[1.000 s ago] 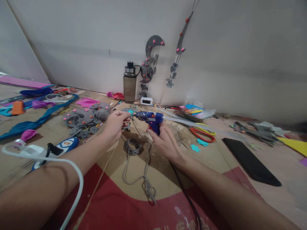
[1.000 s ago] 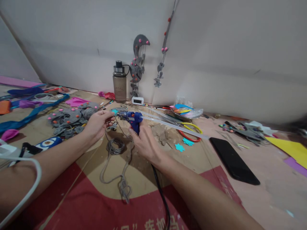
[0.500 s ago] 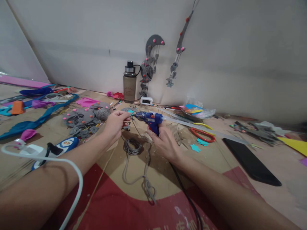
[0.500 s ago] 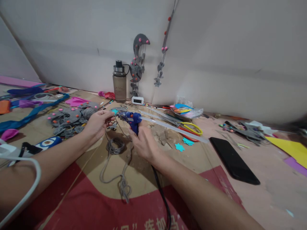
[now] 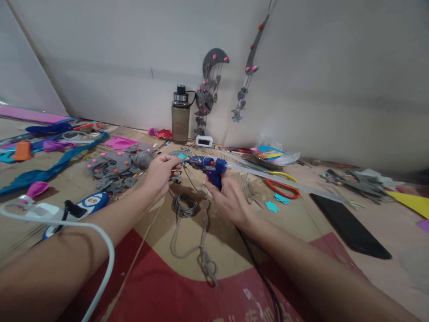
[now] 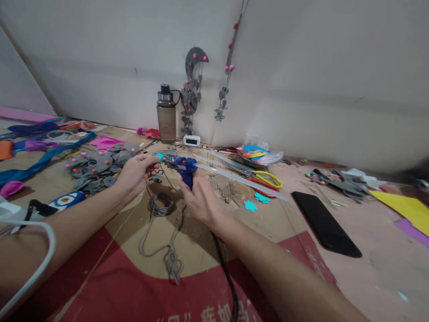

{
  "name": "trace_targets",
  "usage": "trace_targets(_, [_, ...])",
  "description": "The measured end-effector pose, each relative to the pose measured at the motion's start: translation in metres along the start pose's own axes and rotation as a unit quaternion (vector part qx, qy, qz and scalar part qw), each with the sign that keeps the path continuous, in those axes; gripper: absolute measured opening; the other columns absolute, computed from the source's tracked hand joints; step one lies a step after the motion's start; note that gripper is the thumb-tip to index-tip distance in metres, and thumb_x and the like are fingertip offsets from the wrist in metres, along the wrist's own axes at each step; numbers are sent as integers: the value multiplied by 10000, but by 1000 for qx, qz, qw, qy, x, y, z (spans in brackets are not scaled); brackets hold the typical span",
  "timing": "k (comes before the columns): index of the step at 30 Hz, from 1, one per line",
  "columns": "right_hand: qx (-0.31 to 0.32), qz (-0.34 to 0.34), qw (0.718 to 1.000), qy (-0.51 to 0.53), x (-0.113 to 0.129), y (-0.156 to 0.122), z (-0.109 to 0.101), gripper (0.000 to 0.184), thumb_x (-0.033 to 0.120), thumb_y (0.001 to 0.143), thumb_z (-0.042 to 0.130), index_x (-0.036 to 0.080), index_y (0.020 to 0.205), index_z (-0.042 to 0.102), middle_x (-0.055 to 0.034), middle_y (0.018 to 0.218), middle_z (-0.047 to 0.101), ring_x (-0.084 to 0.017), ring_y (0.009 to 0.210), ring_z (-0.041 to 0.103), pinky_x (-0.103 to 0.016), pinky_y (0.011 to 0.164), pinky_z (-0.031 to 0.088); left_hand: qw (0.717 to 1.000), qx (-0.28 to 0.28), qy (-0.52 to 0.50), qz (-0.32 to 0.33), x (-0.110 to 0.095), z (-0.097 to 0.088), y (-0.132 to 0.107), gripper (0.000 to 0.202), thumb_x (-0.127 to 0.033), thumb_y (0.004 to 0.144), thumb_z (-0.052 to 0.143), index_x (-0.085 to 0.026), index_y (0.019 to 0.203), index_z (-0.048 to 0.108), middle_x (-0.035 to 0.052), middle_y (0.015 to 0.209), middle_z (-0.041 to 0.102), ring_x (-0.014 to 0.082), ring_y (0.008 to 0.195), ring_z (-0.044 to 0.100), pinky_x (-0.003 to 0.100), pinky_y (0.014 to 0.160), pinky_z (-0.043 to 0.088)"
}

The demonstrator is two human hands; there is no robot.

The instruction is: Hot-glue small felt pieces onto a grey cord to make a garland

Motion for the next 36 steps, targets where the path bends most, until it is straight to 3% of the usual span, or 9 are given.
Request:
trace_targets(24, [-9, -13, 1000, 16, 0, -1, 0, 321, 373, 880, 429, 141, 1033, 589, -75, 876, 640, -188, 753, 570, -317, 746, 453, 1000, 1, 3, 4, 1, 0, 1, 212, -215, 582, 714, -146, 603, 514, -5, 550, 552, 67, 492, 497, 172, 457, 348])
trace_targets(36, [-9, -6, 1000, 12, -1, 0, 1, 332, 400, 875, 420, 146, 989, 599, -53, 774, 614, -183, 680, 554, -299, 653, 432, 1000, 2, 7, 6, 3, -1, 3, 217, -234, 582, 719, -144, 615, 524, -4, 552, 558, 68, 490, 499, 174, 456, 351])
Point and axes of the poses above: each hand's wrist, its own y-axis towards the middle knuckle, its own z-axis out of the palm, x = y × z, the point moved 3 cm from there along y, towards the middle knuckle
